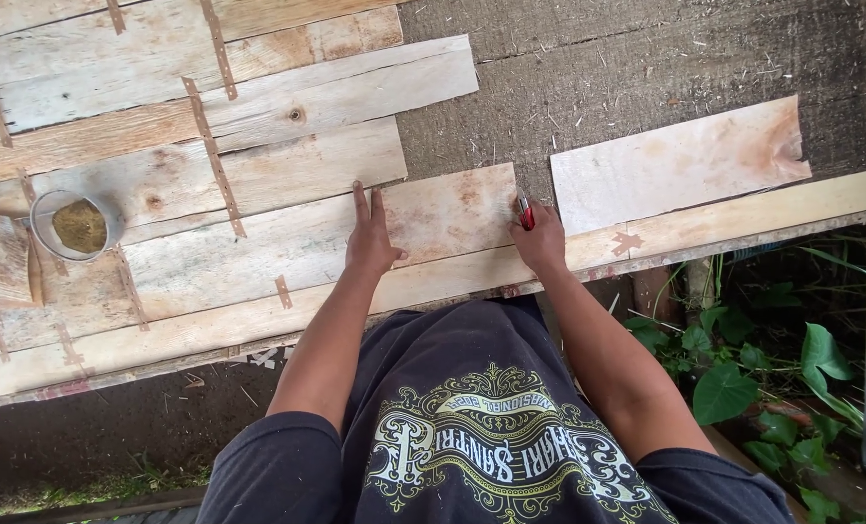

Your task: Cutting and scoring thin wood pieces using a utility knife on a wooden work surface.

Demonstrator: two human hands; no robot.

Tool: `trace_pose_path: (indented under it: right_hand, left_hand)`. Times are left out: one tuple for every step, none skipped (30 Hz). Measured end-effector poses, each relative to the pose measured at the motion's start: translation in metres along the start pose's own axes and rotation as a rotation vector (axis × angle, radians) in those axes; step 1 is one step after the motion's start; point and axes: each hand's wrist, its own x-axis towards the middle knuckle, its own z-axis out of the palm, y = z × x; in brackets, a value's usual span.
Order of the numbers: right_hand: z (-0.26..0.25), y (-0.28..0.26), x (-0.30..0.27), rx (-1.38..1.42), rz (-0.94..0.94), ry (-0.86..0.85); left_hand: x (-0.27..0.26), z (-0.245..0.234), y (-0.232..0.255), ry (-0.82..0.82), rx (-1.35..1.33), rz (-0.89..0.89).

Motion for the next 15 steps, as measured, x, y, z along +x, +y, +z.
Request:
trace_pose_path:
  right_hand:
    - [-0.0016,-0.0005,-0.0005,-0.002,0.004,-0.004]
    - [-0.0029,-0.0009,-0.0009,-0.011,0.003,0.000]
    - [-0.0023,-0.0023,-0.0019,-0.019,0.002,0.002]
    - [-0.0010,-0.0011,-0.0027,-0.019,0.004,-0.005]
    - [-0.0001,-0.0009,-0.0021,-0.015,0.002,0.003]
    - [0.0006,-0.0007,-0.0016,-0.011,0.000,0.012]
    - [-0.0005,-0.0014,-0.0021,-0.012,0.002,0.010]
    - [-0.0017,-0.0021,-0.0026,-0.006,-0.014,0.011]
    - [-0.0032,-0.0040,-0.0017,0.002,-0.032,0.015]
    - [-0.0005,-0.0011,-0.0020,0.002,-0.032,0.015]
    - [0.0014,0.0007,0.0000,-0.003,-0.022,0.020]
    - [0.0029,0.0024,0.0019,-0.008,-0.011,0.026]
    - [0.0018,-0.0002,-0.0002,-0.007,-0.012,0.031]
    - [0.0006,-0.0027,-0.0023,-0.004,-0.006,0.028]
    - [-0.0004,-0.0048,-0.0041,0.001,-0.001,0.026]
  left_hand:
    - [0.0006,0.0018,-0.0004,-0.005,0.000,-0.003]
    - [0.0012,0.0038,-0.0011,-0.002,0.014,0.009]
    - [0.0009,0.0052,-0.0035,0.001,0.029,0.017]
    - [-0.0011,0.0058,-0.0035,-0.003,0.030,0.012]
    - [-0.0019,0.0053,-0.0029,-0.001,0.027,0.015]
    - [-0.0028,0.0048,-0.0021,0.001,0.024,0.018]
    - [-0.0026,0.0062,-0.0029,-0.001,0.024,0.017]
    - [-0.0026,0.0075,-0.0035,0.002,0.036,0.023]
    - [-0.0013,0.0076,-0.0038,0.008,0.049,0.031]
    - [-0.0024,0.0090,-0.0049,0.008,0.050,0.031]
    - [-0.0015,0.0094,-0.0051,0.004,0.047,0.030]
    - [-0.0008,0.0096,-0.0050,0.001,0.043,0.028]
    - [-0.0007,0.0094,-0.0054,0.003,0.043,0.032]
    - [-0.0007,0.0093,-0.0055,0.001,0.041,0.036]
    - [-0.0002,0.0094,-0.0056,0.000,0.040,0.041]
